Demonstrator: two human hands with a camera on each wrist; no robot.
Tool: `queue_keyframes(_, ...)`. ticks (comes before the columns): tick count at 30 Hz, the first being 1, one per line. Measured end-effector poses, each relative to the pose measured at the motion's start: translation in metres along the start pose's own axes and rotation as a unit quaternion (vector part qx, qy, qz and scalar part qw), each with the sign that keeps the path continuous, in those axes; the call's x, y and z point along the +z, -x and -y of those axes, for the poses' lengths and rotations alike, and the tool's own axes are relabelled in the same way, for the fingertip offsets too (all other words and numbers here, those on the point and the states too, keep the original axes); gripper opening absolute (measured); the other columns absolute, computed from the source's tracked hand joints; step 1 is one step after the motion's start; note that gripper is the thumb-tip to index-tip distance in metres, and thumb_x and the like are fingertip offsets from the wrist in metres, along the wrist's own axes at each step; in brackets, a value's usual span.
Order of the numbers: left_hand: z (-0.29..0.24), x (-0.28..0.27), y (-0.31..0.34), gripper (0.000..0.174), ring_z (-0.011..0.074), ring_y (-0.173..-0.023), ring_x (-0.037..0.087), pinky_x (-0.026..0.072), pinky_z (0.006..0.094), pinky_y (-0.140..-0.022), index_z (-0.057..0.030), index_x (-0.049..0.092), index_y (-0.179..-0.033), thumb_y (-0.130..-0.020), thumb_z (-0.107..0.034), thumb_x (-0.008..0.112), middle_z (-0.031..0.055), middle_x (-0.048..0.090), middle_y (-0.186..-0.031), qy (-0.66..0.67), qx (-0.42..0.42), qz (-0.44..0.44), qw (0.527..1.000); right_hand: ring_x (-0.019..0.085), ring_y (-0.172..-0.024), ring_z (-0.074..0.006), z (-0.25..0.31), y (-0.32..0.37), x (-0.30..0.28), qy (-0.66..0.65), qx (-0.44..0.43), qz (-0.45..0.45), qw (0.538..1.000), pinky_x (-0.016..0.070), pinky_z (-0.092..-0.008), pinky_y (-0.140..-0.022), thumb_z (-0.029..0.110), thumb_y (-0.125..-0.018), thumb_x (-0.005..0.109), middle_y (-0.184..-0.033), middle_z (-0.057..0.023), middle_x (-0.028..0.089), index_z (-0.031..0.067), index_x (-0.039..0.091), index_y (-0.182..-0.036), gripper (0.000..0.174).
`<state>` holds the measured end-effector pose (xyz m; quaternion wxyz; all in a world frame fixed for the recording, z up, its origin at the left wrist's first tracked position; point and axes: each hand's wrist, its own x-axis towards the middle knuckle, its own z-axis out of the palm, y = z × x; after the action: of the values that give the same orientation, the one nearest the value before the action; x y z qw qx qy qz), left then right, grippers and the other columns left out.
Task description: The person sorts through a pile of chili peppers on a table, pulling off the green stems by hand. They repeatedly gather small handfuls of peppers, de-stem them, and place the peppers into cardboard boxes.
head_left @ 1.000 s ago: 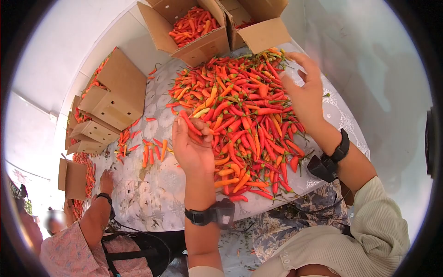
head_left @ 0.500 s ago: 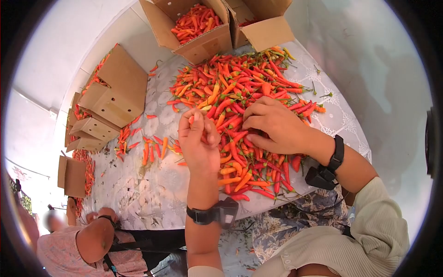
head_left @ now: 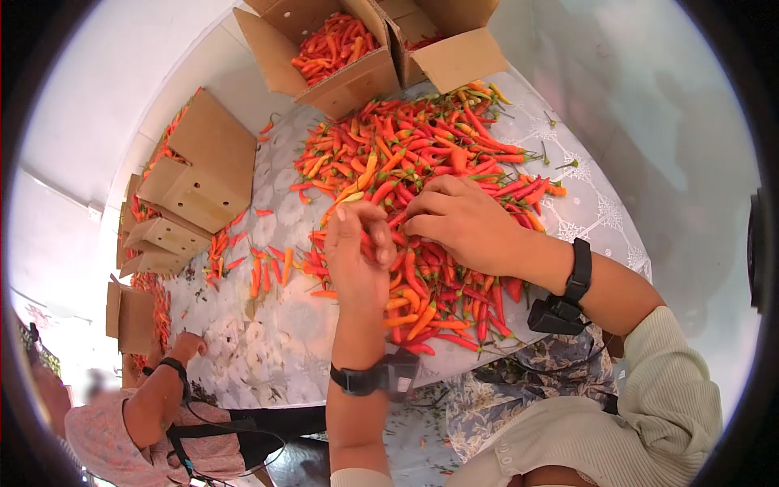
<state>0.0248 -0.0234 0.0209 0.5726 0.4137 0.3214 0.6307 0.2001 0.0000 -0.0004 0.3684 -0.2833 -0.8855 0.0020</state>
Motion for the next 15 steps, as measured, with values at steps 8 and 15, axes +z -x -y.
queue_keyframes(8, -0.001, -0.004, -0.002, 0.037, 0.0081, -0.049, 0.036, 0.0268, 0.0205, -0.042, -0.0052, 0.052, -0.086, -0.096, -0.04, 0.042, 0.0011, 0.043, -0.065, -0.017, 0.022, -0.004, 1.0, 0.052, -0.093, -0.0252, -0.004, 0.001, -0.003, -0.057, 0.071, -0.048, 0.995, 0.0435, -0.0366, -0.081, 0.005, -0.064, 0.065, -0.092, -0.005, 0.059, 0.0079, 0.061, -0.09, 0.026)
queue_keyframes(15, 0.001, -0.005, -0.002, 0.038, 0.0086, -0.049, 0.037, 0.0271, 0.021, -0.042, -0.0054, 0.052, -0.085, -0.097, -0.04, 0.041, 0.0016, 0.043, -0.064, 0.016, 0.023, 0.022, 0.999, 0.051, -0.102, -0.0276, 0.001, 0.001, 0.005, -0.024, -0.008, -0.013, 1.0, 0.0427, -0.0378, -0.088, 0.001, -0.066, 0.064, -0.102, -0.0055, 0.059, 0.0087, 0.062, -0.094, 0.03)
